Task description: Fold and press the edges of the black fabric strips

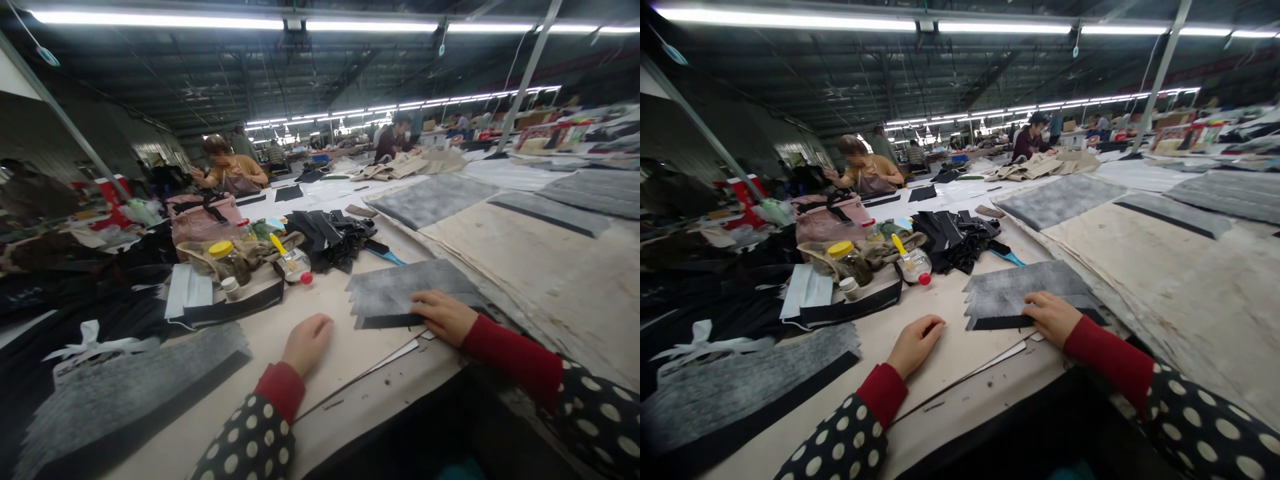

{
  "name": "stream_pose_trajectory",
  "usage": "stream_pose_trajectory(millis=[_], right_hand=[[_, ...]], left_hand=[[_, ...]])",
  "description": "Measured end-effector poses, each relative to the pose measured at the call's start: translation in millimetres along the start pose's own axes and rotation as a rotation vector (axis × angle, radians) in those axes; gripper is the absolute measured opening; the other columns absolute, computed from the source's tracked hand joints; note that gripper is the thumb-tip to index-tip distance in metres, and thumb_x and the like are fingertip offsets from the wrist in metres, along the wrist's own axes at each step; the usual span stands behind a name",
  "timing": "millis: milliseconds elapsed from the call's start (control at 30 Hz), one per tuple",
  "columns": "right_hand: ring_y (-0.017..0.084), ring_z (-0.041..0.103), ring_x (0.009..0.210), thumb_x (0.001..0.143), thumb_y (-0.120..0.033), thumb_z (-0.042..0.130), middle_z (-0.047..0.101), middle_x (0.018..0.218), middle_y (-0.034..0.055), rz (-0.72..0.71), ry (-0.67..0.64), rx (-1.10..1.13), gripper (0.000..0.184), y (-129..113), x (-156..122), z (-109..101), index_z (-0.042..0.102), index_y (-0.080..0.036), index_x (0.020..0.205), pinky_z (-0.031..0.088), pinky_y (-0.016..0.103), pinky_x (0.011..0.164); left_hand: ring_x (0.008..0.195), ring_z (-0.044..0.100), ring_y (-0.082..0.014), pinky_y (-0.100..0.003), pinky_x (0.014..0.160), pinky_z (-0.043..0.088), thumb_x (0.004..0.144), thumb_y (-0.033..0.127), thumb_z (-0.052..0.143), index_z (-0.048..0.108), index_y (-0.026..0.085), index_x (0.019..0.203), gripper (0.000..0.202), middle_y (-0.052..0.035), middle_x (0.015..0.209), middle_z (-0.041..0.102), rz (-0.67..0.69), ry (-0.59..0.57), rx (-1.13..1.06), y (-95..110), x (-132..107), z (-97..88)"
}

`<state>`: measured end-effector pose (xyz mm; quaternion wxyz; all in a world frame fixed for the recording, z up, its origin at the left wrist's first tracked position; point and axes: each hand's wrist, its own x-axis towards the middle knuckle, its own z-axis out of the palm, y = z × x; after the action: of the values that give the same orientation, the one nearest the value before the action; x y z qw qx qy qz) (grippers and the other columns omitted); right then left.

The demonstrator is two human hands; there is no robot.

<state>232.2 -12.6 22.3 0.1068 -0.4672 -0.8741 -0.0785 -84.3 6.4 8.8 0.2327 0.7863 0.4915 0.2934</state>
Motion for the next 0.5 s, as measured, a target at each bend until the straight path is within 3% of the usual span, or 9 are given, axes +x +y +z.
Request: stream_pose_trajectory(millis=[133,233,300,400,500], right_hand=[[0.023,0.054,0.088,0.078,-0.036,0.046,0.058,0.101,0.0127,0.007,-0.007,-0.015,0.030,-15.6,15.7,-35.8,0.063,-0.017,0.095,0.043,0.038,0.075],[0.020,0.055,0.085,0.081,-0.034,0.042,0.060,0.095,0.0108,-0.070,0.043,0.018,0.030,-30.6,49.8,-63.6,0.061,-0.017,0.097,0.043,0.034,0.076],[0.019,0.055,0.084,0.081,-0.031,0.043,0.060,0.094,0.0100,-0.103,0.026,0.027,0.028,-39.9,79.0,-71.3,0.061,-0.017,0.097,0.043,0.031,0.076],[0.019,0.057,0.086,0.079,-0.028,0.047,0.061,0.093,0.0097,-0.084,-0.091,-0.022,0.025,-50.4,125.9,-61.9,0.061,-0.016,0.095,0.042,0.029,0.076],[0.023,0.059,0.085,0.077,-0.030,0.048,0.060,0.098,0.0121,0.024,-0.277,-0.123,0.031,-56.3,170.4,-36.4,0.057,-0.016,0.103,0.045,0.032,0.070]], left_hand=[[0.073,0.054,-0.0139,-0.023,0.068,0.040,0.080,0.031,0.038,0.061,0.020,0.082,0.026,-0.0006,0.078,0.062,-0.049,-0.033,0.020,-2.2,8.1,0.9],[0.068,0.053,-0.0137,-0.022,0.064,0.040,0.078,0.032,0.041,0.062,0.019,0.079,0.025,-0.0003,0.071,0.061,-0.104,-0.079,0.028,-3.8,14.7,1.6],[0.068,0.053,-0.0137,-0.023,0.064,0.040,0.077,0.032,0.041,0.062,0.018,0.079,0.025,-0.0005,0.072,0.061,-0.110,-0.050,-0.010,-4.7,16.1,1.9],[0.071,0.054,-0.0140,-0.023,0.066,0.041,0.079,0.032,0.039,0.061,0.017,0.082,0.027,-0.0017,0.076,0.062,-0.099,0.028,-0.110,-6.2,13.5,1.9],[0.073,0.054,-0.0144,-0.023,0.067,0.041,0.080,0.031,0.039,0.060,0.016,0.082,0.026,-0.0024,0.077,0.062,-0.094,0.031,-0.165,-8.0,10.3,1.6]])
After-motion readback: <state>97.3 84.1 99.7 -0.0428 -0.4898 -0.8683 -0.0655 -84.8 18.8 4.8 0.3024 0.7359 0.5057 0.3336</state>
